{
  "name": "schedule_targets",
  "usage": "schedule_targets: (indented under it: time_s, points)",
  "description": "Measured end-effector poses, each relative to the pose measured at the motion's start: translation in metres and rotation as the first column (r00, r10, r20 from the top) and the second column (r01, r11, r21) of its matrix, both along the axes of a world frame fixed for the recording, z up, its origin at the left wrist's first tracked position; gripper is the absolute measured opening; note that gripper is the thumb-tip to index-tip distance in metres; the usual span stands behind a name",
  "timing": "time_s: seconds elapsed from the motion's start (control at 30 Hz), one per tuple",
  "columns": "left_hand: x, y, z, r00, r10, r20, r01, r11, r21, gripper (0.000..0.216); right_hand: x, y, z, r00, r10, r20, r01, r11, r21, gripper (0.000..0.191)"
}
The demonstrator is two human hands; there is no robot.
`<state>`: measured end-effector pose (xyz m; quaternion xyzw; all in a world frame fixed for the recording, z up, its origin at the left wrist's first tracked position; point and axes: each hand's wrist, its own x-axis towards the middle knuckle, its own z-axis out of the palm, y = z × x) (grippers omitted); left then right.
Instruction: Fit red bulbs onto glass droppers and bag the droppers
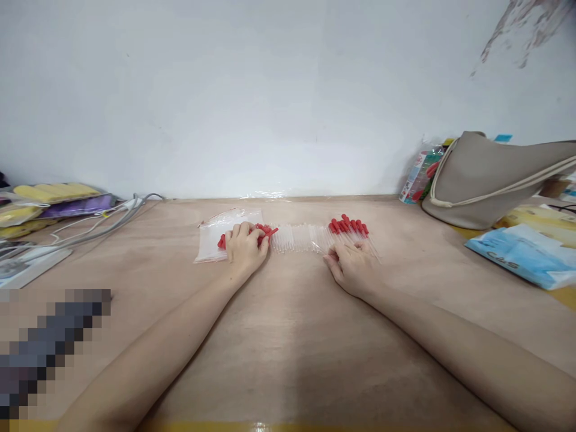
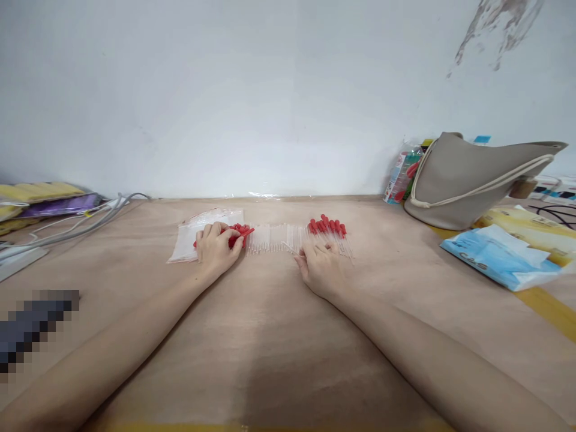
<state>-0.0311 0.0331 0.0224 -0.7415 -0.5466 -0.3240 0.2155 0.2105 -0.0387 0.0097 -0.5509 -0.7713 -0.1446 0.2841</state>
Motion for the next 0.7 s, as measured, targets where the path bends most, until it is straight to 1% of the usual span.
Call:
schedule_targets:
  time_s: [0.1, 0.17, 0.23, 0.33, 0.43, 0.5, 0.53, 0.6, 0.67, 0.7]
  points:
    - [-0.001, -0.006, 0.001, 1.000, -0.024, 0.005, 0.024, 0.999, 0.028, 0.016, 0.001, 0.001, -0.002, 0.999, 0.029, -0.028, -0.029, 1.000, -0.005, 0.016]
    - [-0.002, -0.010, 0.001, 0.999, -0.039, 0.004, 0.039, 0.999, 0.037, 0.016, 0.002, 0.002, -0.004, 0.998, 0.051, -0.027, -0.050, 0.999, 0.019, 0.018]
    - [-0.003, -0.012, 0.000, 0.999, -0.045, -0.007, 0.046, 0.998, 0.031, 0.015, 0.002, 0.003, -0.005, 0.997, 0.069, -0.019, -0.069, 0.997, 0.043, 0.021]
    - [-0.005, -0.013, -0.002, 0.999, -0.037, -0.013, 0.037, 0.999, 0.007, 0.014, 0.003, 0.003, -0.006, 0.996, 0.082, -0.018, -0.081, 0.996, 0.044, 0.021]
    - [-0.006, -0.012, 0.000, 0.999, -0.034, 0.013, 0.034, 0.999, -0.005, 0.012, 0.002, 0.003, -0.004, 0.996, 0.084, -0.022, -0.083, 0.996, 0.041, 0.020]
    - [-0.006, -0.014, 0.001, 0.997, -0.062, 0.044, 0.062, 0.998, 0.000, 0.011, 0.002, 0.003, -0.004, 0.996, 0.088, -0.026, -0.087, 0.996, 0.036, 0.020]
    - [-0.005, -0.015, 0.002, 0.993, -0.101, 0.059, 0.102, 0.995, -0.001, 0.010, 0.002, 0.003, -0.004, 0.995, 0.092, -0.032, -0.091, 0.995, 0.031, 0.020]
    - [-0.004, -0.020, 0.002, 0.970, -0.234, 0.071, 0.237, 0.971, -0.027, 0.009, 0.003, 0.003, -0.004, 0.993, 0.104, -0.052, -0.103, 0.994, 0.020, 0.018]
    - [-0.002, -0.026, 0.001, 0.922, -0.378, 0.079, 0.384, 0.919, -0.092, 0.007, 0.004, 0.003, -0.005, 0.990, 0.116, -0.077, -0.116, 0.993, 0.009, 0.016]
    - [-0.001, -0.029, 0.000, 0.900, -0.428, 0.089, 0.436, 0.890, -0.132, 0.007, 0.005, 0.003, -0.006, 0.989, 0.124, -0.087, -0.124, 0.992, 0.003, 0.015]
